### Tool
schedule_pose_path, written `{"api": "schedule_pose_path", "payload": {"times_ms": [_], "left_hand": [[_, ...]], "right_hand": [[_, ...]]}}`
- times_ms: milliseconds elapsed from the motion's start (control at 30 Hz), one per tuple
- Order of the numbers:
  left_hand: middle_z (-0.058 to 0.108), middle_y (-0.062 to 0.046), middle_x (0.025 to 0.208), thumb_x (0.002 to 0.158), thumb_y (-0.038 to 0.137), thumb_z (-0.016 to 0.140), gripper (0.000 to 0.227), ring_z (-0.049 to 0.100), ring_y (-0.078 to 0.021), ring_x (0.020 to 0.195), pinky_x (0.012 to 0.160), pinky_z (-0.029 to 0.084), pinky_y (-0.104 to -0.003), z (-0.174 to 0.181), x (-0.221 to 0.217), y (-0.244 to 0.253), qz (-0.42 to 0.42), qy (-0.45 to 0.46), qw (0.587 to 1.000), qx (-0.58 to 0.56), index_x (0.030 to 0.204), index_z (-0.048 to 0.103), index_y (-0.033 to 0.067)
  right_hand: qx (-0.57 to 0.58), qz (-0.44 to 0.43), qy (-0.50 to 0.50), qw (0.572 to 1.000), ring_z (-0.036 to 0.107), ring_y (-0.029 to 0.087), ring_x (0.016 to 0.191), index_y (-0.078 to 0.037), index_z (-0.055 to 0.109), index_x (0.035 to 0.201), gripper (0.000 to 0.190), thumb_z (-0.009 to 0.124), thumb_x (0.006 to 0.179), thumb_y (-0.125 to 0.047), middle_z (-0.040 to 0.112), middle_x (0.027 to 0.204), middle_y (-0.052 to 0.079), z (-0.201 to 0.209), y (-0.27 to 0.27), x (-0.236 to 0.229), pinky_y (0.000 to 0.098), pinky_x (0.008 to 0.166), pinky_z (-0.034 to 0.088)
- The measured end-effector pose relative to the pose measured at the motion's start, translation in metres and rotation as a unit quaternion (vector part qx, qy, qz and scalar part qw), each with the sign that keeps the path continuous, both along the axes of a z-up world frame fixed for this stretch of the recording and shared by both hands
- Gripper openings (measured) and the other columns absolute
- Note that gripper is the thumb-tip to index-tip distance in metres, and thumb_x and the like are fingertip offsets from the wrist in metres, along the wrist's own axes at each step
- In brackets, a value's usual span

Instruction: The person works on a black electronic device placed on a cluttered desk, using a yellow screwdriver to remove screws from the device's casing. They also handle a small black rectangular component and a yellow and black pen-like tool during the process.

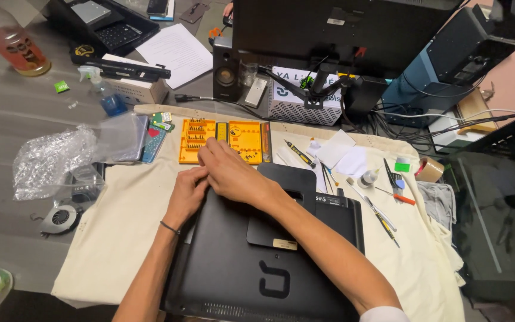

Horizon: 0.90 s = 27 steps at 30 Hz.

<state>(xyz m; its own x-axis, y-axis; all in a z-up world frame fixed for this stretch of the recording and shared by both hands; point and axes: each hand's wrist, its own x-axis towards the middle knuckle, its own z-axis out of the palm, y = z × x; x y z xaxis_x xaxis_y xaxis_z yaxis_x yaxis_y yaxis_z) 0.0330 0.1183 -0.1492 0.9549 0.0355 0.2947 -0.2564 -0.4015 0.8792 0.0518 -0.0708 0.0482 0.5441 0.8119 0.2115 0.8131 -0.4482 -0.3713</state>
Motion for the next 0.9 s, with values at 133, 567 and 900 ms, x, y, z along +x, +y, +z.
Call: {"api": "schedule_pose_path", "payload": {"times_ms": [133, 567, 900], "left_hand": [[0.085, 0.002, 0.095, 0.102, 0.019, 0.08, 0.007, 0.079, -0.0235, 0.11, 0.104, 0.047, -0.037, 0.011, -0.006, -0.007, 0.085, -0.053, 0.989, 0.111, 0.097, 0.082, 0.021], [0.085, -0.006, 0.101, 0.099, 0.034, 0.089, 0.02, 0.078, -0.0305, 0.11, 0.097, 0.051, -0.046, 0.021, 0.001, -0.01, 0.108, -0.024, 0.99, 0.088, 0.107, 0.081, 0.0177], [0.084, 0.0, 0.084, 0.089, 0.027, 0.095, 0.009, 0.079, -0.0263, 0.095, 0.091, 0.058, -0.036, 0.002, 0.016, 0.003, 0.093, 0.004, 0.995, 0.047, 0.089, 0.087, 0.0231]], "right_hand": [[0.028, -0.03, 0.007, 0.999, 0.06, 0.038, 0.106, -0.002, 0.059, 0.123, 0.027, 0.065, 0.097, -0.008, 0.049, 0.109, 0.012, 0.0, 0.002, 0.004, 0.0475, 0.09, 0.055], [0.036, 0.007, -0.056, 0.998, 0.056, 0.037, 0.112, -0.007, 0.062, 0.119, 0.02, 0.066, 0.1, -0.001, 0.05, 0.115, 0.009, -0.004, -0.003, 0.004, 0.0445, 0.096, 0.051], [-0.004, -0.01, -0.131, 0.991, 0.058, 0.032, 0.114, -0.016, 0.063, 0.114, 0.017, 0.069, 0.103, -0.028, 0.053, 0.115, 0.007, -0.005, 0.004, 0.006, 0.0451, 0.09, 0.048]]}}
